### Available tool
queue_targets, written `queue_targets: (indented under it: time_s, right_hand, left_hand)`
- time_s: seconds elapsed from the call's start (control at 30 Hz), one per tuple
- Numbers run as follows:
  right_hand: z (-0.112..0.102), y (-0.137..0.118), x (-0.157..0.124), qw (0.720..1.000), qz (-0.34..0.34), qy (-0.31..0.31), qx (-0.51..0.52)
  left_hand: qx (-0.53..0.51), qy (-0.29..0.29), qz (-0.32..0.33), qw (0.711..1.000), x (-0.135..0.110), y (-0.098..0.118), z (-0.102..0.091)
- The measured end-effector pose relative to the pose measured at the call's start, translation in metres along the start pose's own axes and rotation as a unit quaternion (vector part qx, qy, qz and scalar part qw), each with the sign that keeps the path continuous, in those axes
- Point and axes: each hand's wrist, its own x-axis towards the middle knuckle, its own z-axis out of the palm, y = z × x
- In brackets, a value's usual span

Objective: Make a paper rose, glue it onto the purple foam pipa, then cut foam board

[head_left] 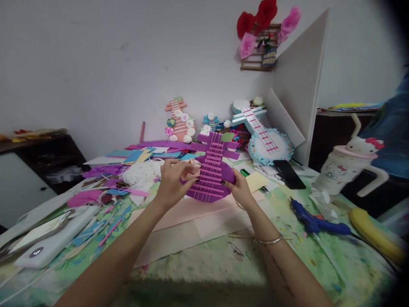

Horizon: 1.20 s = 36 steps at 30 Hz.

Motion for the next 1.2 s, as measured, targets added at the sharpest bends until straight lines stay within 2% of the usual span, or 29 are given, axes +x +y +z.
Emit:
queue_targets:
  time_s: [0.07, 0.1, 0.17, 0.2, 0.23, 0.3, 0.4, 0.5, 0.57, 0.6, 0.63, 0.7, 0.8, 0.93, 1.0, 1.1, 1.2]
  right_hand:
    - [0.000, 0.002, 0.001, 1.000, 0.000, 0.002, 0.000]
    - [0.000, 0.003, 0.001, 1.000, 0.000, 0.003, 0.001]
    - [0.000, 0.004, 0.001, 1.000, 0.000, 0.003, 0.004]
    - [0.000, 0.004, 0.001, 1.000, 0.000, 0.003, 0.006]
    - [0.000, 0.003, 0.001, 1.000, 0.000, 0.002, 0.008]
    - [0.001, 0.003, 0.001, 1.000, -0.001, 0.000, 0.011]
    - [0.001, 0.004, 0.001, 1.000, -0.003, -0.002, 0.012]
    - [0.000, 0.006, 0.002, 1.000, -0.007, -0.004, 0.008]
    - [-0.001, 0.007, 0.002, 1.000, -0.009, -0.004, 0.005]
    - [-0.001, 0.007, 0.002, 1.000, -0.010, -0.004, 0.003]
    - [-0.001, 0.007, 0.001, 1.000, -0.010, -0.003, 0.001]
    - [-0.002, 0.007, 0.001, 1.000, -0.009, -0.002, -0.003]
    - [-0.002, 0.007, 0.001, 1.000, -0.006, 0.002, -0.004]
    - [-0.001, 0.009, 0.003, 1.000, 0.001, 0.019, -0.003]
    - [-0.001, 0.009, 0.003, 1.000, 0.004, 0.023, 0.000]
    - [0.000, 0.007, 0.003, 1.000, 0.006, 0.022, 0.005]
    - [0.000, 0.006, 0.002, 1.000, 0.008, 0.023, 0.004]
  left_hand:
    - [-0.010, 0.053, 0.016, 0.998, -0.011, 0.001, -0.003]
    - [-0.016, 0.085, 0.004, 0.996, -0.017, 0.001, -0.003]
    - [-0.032, 0.135, -0.074, 0.988, -0.031, 0.001, -0.003]
    - [-0.047, 0.138, -0.133, 0.980, -0.037, 0.001, -0.002]
    - [-0.073, 0.115, -0.194, 0.971, -0.042, 0.001, 0.000]
    - [-0.153, 0.033, -0.293, 0.943, -0.048, 0.000, 0.004]
    - [-0.302, -0.054, -0.387, 0.869, -0.045, 0.000, 0.008]
    - [-0.439, -0.091, -0.466, 0.763, -0.033, 0.000, 0.006]
    - [-0.512, -0.119, -0.492, 0.694, -0.025, 0.000, 0.002]
    - [-0.535, -0.126, -0.494, 0.673, -0.021, 0.001, 0.000]
    - [-0.543, -0.127, -0.492, 0.668, -0.018, 0.001, -0.002]
    - [-0.523, -0.113, -0.485, 0.692, -0.015, 0.001, -0.003]
    - [-0.469, -0.097, -0.456, 0.751, -0.017, 0.000, -0.001]
    - [-0.352, -0.038, -0.365, 0.861, -0.025, -0.002, 0.004]
    - [-0.262, -0.007, -0.340, 0.903, -0.026, -0.003, 0.005]
    - [-0.203, -0.034, -0.354, 0.912, -0.022, -0.004, 0.007]
    - [-0.245, -0.077, -0.402, 0.879, -0.016, -0.003, 0.011]
